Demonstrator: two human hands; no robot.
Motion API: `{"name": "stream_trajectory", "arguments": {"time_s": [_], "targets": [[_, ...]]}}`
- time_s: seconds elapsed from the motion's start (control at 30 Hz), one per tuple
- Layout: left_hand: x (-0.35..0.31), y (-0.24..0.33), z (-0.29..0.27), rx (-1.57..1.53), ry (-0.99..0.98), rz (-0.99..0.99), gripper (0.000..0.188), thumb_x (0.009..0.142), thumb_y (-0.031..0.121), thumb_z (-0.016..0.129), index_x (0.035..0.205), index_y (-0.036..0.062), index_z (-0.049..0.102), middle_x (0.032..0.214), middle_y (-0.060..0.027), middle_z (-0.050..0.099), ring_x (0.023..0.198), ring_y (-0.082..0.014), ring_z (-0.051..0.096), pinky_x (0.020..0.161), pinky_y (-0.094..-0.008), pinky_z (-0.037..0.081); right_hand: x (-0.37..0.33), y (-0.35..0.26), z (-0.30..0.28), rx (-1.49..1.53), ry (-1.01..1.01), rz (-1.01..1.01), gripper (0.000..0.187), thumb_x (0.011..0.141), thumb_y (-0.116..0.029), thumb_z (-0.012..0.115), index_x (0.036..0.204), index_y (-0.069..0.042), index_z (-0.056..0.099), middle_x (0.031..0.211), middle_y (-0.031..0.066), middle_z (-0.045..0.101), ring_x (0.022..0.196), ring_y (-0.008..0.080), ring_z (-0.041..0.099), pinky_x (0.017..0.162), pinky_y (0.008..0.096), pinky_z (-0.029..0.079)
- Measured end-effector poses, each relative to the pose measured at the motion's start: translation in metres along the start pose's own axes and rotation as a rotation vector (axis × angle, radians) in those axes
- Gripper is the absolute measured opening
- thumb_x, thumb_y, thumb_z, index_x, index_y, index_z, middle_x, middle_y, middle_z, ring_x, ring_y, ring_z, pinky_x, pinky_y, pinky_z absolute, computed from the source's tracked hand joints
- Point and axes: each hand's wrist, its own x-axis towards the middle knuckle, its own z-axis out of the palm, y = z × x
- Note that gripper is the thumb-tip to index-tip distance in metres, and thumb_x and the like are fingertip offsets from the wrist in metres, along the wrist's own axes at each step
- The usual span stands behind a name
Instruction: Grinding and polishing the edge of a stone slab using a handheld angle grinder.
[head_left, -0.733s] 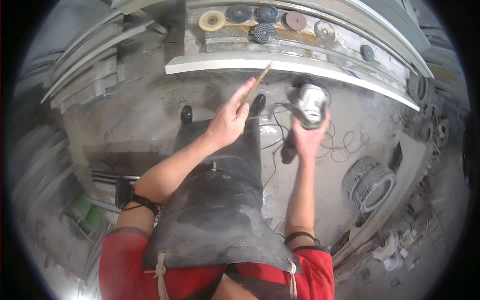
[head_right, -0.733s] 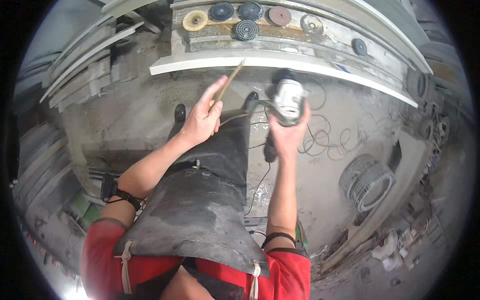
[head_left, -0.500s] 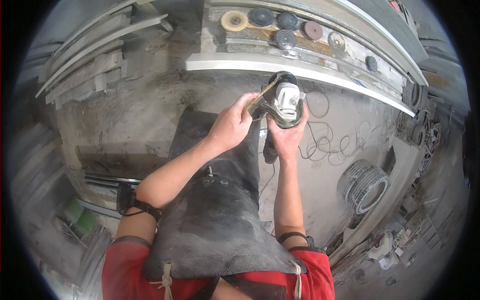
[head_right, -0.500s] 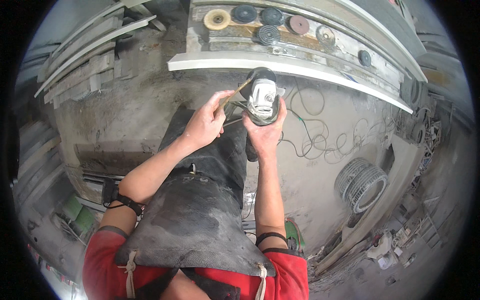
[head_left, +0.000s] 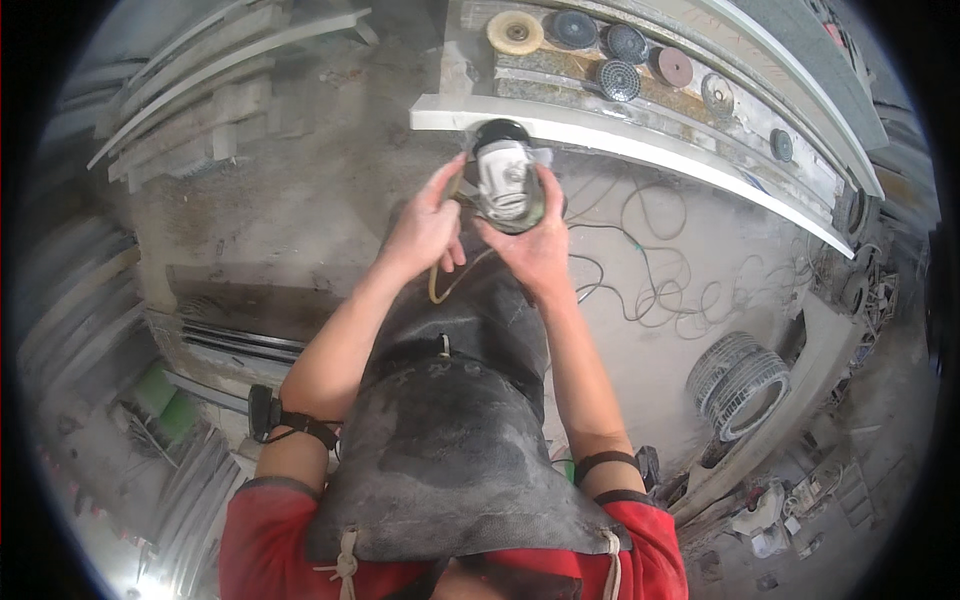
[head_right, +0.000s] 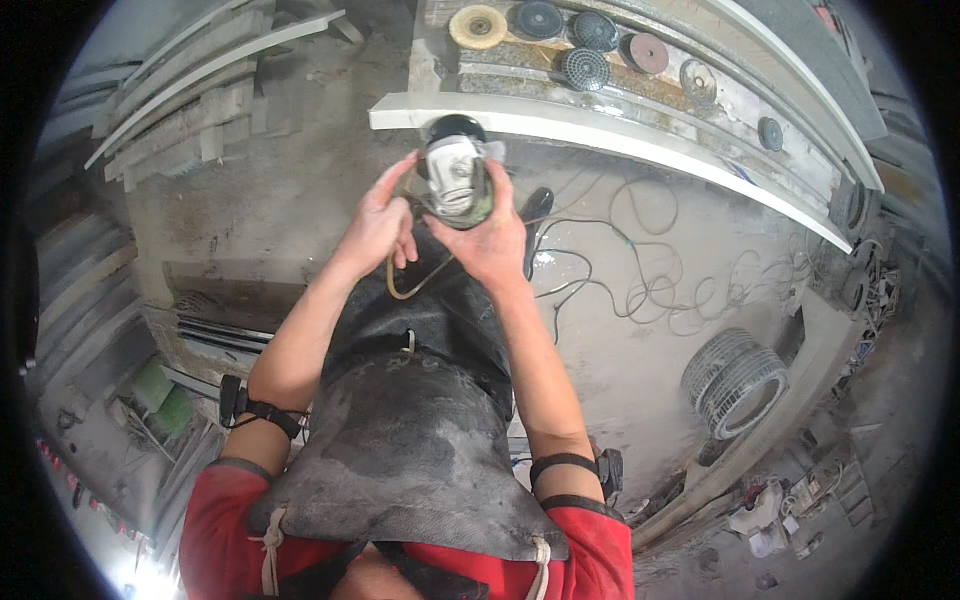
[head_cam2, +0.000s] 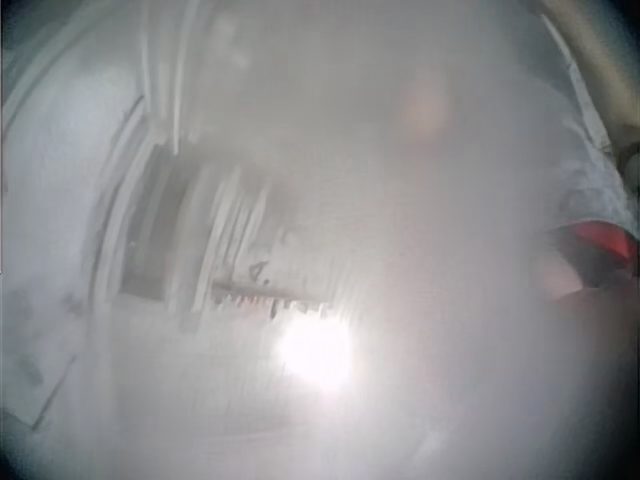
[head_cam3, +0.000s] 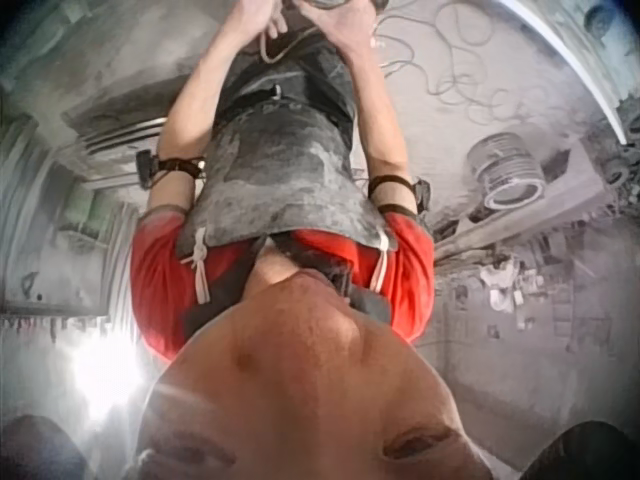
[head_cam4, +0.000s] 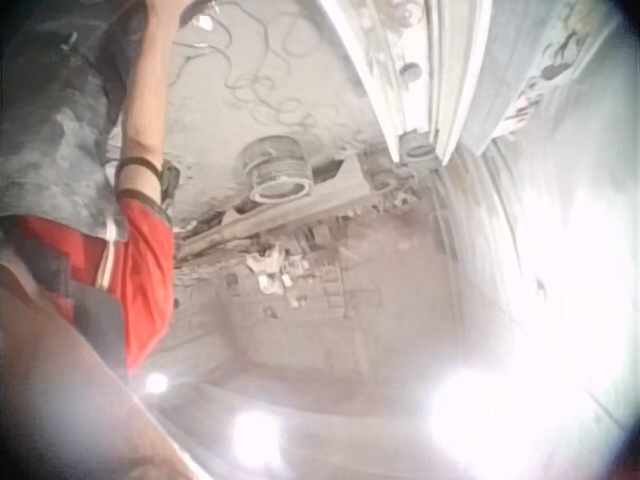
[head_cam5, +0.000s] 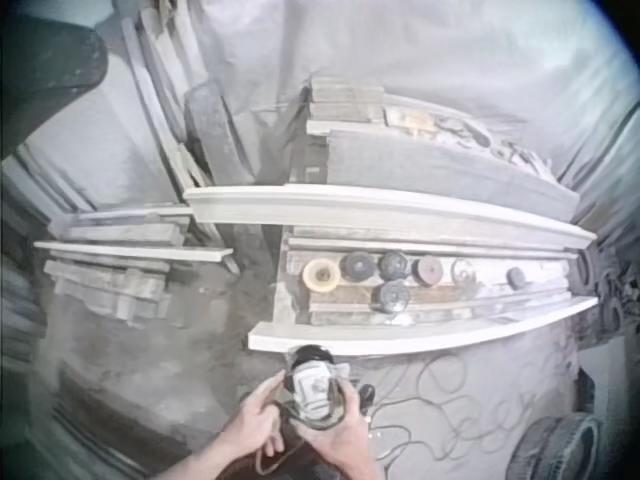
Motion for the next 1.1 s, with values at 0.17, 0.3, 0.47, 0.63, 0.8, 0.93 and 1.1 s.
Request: {"name": "stream_trajectory", "arguments": {"time_s": [0.17,0.3,0.47,0.63,0.8,0.93,1.1], "targets": [[0.012,0.0,-0.003,-0.381,-0.165,-0.03,0.083,0.092,0.019,0.061,0.158,0.0232,0.011,0.112,-0.0155,0.062,0.07,-0.0162,0.068,0.036,-0.0234,0.047,0.015,0.008,0.001,0.014,-0.096,0.016,0.099,0.061,-0.039,0.089,0.142,-0.011,0.039,0.124,0.0209,0.063,0.109,0.0373,0.065,0.09,0.0421,0.054],[0.045,-0.007,0.057,-0.119,-0.221,0.056,0.104,0.079,0.005,0.076,0.157,0.0194,0.01,0.138,-0.0195,0.044,0.074,-0.0115,0.066,0.035,-0.0197,0.045,0.017,0.053,-0.038,0.074,0.014,0.025,0.101,0.061,-0.037,0.09,0.143,-0.011,0.038,0.124,0.0215,0.063,0.112,0.0368,0.065,0.092,0.0423,0.054],[0.099,0.018,0.213,0.0,-0.435,0.292,0.107,0.071,0.009,0.085,0.155,0.0118,0.018,0.149,-0.0242,0.036,0.074,-0.0183,0.069,0.041,-0.0244,0.051,0.018,0.114,-0.144,0.379,0.344,0.216,0.08,0.076,-0.013,0.082,0.141,0.0,0.036,0.132,0.0158,0.053,0.115,0.0239,0.057,0.098,0.0373,0.047],[0.112,0.046,0.279,0.125,-0.548,0.202,0.101,0.071,0.026,0.086,0.151,0.0082,0.027,0.078,-0.0097,0.069,0.041,-0.0136,0.056,0.044,-0.0282,0.049,0.024,0.167,-0.21,0.173,0.475,0.305,0.078,0.074,-0.022,0.085,0.134,0.002,0.041,0.121,0.0189,0.061,0.109,0.0252,0.062,0.094,0.0381,0.049],[0.087,0.011,0.178,-0.027,-0.396,0.205,0.104,0.076,0.012,0.081,0.154,0.0145,0.012,0.129,-0.0214,0.053,0.078,-0.0192,0.07,0.044,-0.0275,0.055,0.015,0.114,-0.113,0.229,0.259,0.173,0.103,0.065,-0.03,0.089,0.144,0.001,0.032,0.131,0.0209,0.054,0.12,0.0303,0.056,0.103,0.0392,0.046],[0.066,-0.049,0.05,-0.057,0.005,0.445,0.091,0.075,0.0,0.079,0.146,0.0102,0.022,0.139,-0.0115,0.044,0.126,-0.0245,0.052,0.104,-0.0385,0.048,0.024,0.035,-0.011,0.001,-0.149,0.073,0.097,0.063,-0.028,0.081,0.147,-0.015,0.034,0.111,0.0232,0.066,0.092,0.0422,0.068,0.08,0.0468,0.056],[0.065,-0.051,0.047,-0.135,-0.004,0.453,0.089,0.078,0.002,0.078,0.145,0.0079,0.021,0.137,-0.009,0.047,0.125,-0.0226,0.053,0.106,-0.038,0.045,0.028,0.025,-0.009,-0.061,-0.162,0.061,0.092,0.067,-0.025,0.078,0.147,-0.017,0.033,0.107,0.0208,0.068,0.089,0.0447,0.067,0.08,0.0485,0.055]]}}
